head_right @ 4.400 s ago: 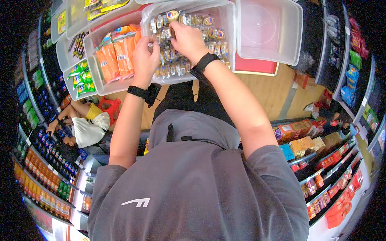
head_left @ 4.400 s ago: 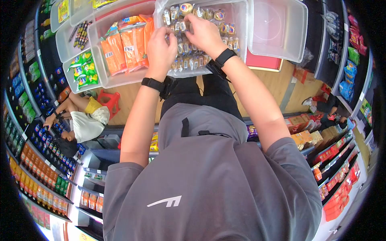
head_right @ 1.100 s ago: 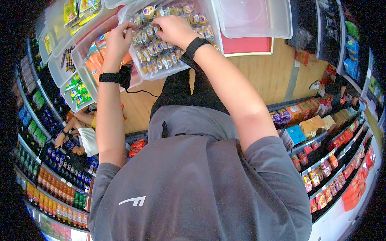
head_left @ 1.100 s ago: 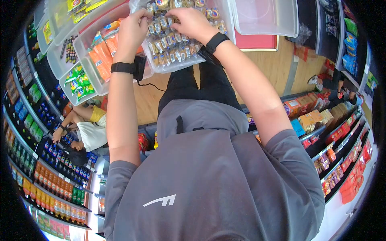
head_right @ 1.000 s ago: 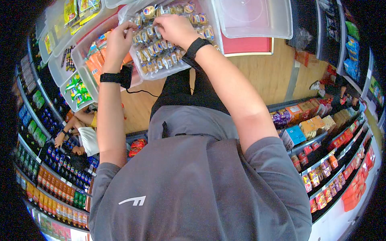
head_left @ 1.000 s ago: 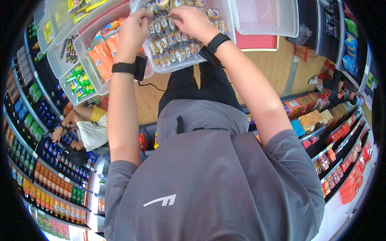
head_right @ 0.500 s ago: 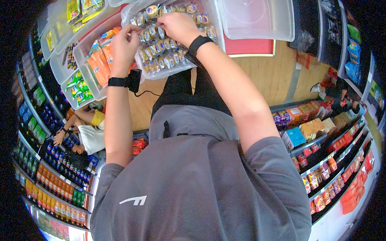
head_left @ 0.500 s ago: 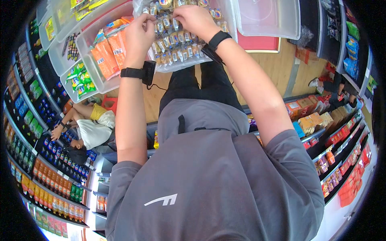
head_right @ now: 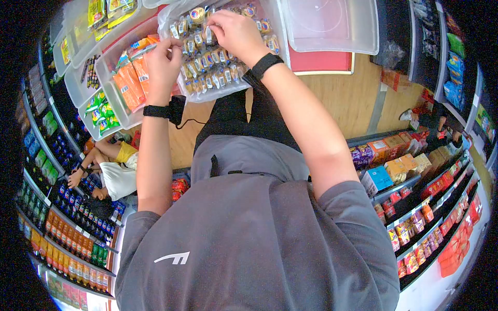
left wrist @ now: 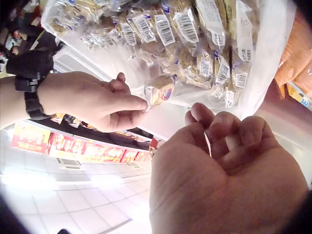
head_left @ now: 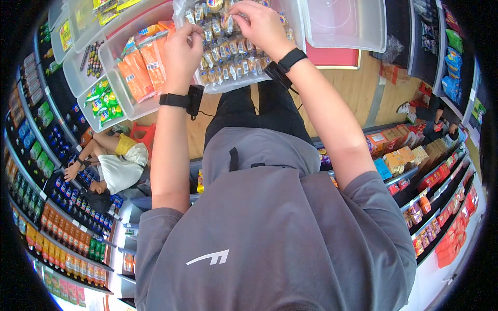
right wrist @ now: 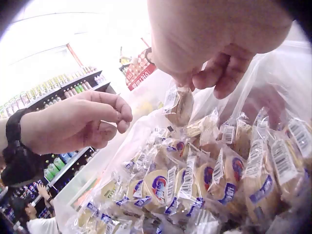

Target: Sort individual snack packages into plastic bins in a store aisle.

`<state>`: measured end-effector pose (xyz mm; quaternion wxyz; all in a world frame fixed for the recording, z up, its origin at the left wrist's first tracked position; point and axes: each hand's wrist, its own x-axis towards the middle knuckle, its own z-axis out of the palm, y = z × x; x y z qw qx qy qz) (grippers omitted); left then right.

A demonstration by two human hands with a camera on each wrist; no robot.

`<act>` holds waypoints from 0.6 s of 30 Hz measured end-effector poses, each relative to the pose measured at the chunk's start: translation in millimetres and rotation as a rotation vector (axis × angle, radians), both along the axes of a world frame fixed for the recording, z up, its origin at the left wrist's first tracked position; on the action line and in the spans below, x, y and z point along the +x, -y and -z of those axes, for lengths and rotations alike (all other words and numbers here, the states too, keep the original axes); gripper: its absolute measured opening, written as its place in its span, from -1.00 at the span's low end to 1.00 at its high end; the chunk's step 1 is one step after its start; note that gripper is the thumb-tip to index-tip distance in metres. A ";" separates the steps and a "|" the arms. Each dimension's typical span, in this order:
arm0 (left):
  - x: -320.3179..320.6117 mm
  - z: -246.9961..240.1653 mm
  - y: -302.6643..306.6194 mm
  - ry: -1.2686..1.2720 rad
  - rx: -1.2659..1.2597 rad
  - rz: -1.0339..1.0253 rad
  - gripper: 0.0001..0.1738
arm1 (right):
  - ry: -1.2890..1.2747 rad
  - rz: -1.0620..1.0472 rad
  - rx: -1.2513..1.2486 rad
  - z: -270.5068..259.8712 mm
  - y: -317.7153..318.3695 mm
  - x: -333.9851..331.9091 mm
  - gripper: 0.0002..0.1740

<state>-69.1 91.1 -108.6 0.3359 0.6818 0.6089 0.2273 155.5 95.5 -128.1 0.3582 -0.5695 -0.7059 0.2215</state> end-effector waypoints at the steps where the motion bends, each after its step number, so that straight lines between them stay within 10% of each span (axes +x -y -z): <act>1: 2.6 -1.3 3.6 0.035 -0.003 -0.005 -0.86 | -0.023 0.007 0.023 -2.7 0.5 1.7 -0.91; 8: 20.0 -21.7 37.1 -0.024 0.047 0.131 -0.54 | -0.103 0.037 -0.095 -35.6 16.7 5.5 -0.90; 18: 35.6 -42.7 63.5 0.002 0.079 0.194 -0.64 | -0.425 0.061 -0.301 -67.9 73.9 -1.9 -0.90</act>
